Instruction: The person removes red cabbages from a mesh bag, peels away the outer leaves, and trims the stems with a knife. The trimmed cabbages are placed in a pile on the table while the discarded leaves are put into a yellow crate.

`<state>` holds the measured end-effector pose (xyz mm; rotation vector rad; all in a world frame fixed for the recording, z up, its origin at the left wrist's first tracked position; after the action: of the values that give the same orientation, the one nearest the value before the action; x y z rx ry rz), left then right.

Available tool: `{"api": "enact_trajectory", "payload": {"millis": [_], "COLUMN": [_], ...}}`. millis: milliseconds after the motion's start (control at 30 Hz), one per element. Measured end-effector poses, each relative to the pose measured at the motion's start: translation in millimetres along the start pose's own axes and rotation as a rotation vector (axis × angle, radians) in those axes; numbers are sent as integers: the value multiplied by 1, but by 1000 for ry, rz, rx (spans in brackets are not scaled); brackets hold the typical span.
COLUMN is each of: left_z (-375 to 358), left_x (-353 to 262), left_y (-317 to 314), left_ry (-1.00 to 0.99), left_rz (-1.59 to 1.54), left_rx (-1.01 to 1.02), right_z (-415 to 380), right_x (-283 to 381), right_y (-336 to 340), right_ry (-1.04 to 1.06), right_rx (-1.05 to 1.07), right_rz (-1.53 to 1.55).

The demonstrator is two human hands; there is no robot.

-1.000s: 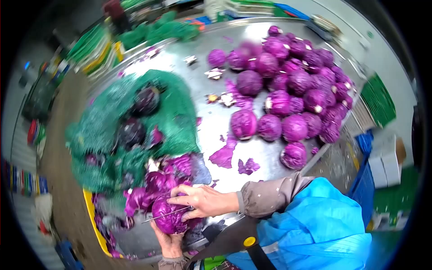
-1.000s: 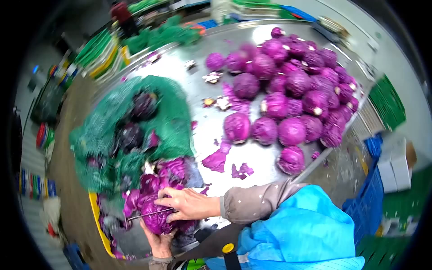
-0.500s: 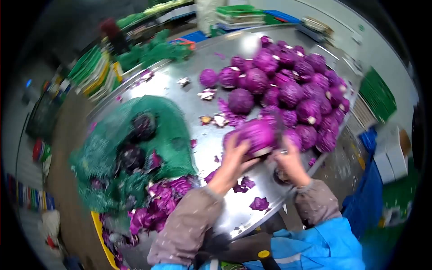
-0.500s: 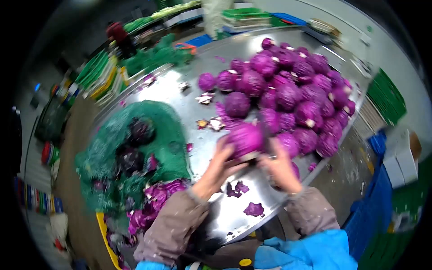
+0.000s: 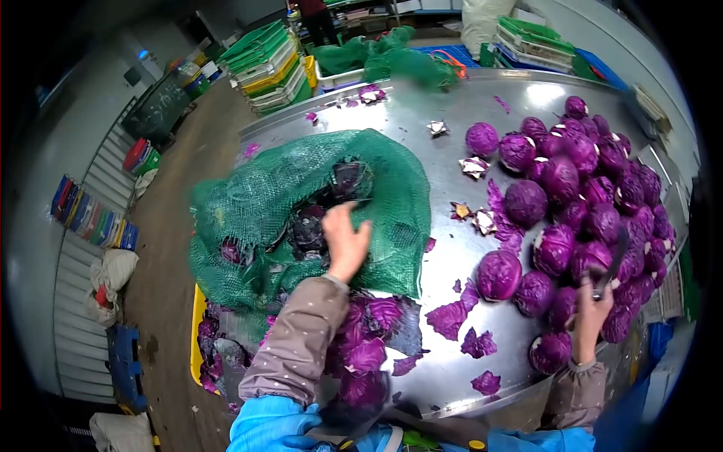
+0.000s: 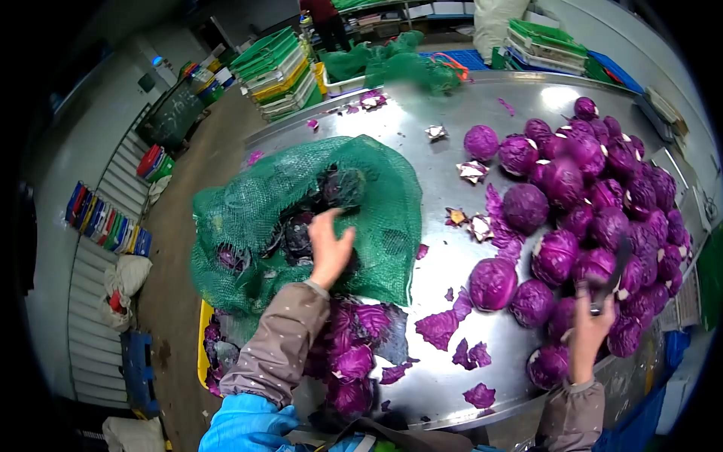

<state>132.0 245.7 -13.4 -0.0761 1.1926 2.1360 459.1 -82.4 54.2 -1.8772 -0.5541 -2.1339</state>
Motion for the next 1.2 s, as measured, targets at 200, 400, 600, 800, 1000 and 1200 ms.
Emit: {"api": "enact_trajectory", "payload": {"millis": [200,400,600,800,1000,1200], "left_z": [9,-11,-30,-33,-139,-244], "left_x": [153,129,122,31,-58,-63], "left_y": [-7,21,24,97,96,81], "left_ry": [552,658,586,440,1107,1337], "left_rz": [-60,-127,19,-502,-1801,-1947], "left_rx": [341,346,233,26,500,620], "right_z": [-64,-82,-111,-106,-109,-138], "right_x": [17,-21,-58,29,47,14], "right_y": [-207,-397,-447,-340,-208,-174], "right_ry": [184,-167,-421,-269,82,-262], "right_rx": [1123,1299,1211,987,948,1197], "right_rz": [131,140,135,330,-22,-17]}}
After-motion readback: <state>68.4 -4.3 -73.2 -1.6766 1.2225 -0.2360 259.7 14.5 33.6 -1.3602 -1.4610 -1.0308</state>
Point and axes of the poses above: each hand's wrist, its own z-axis towards the middle knuckle, its own y-axis out of the back of the hand, x = y × z, the point moved 2 cm from there along z, towards the middle knuckle, and after that the axes turned 13 degrees about z, right-handed, at the moved point
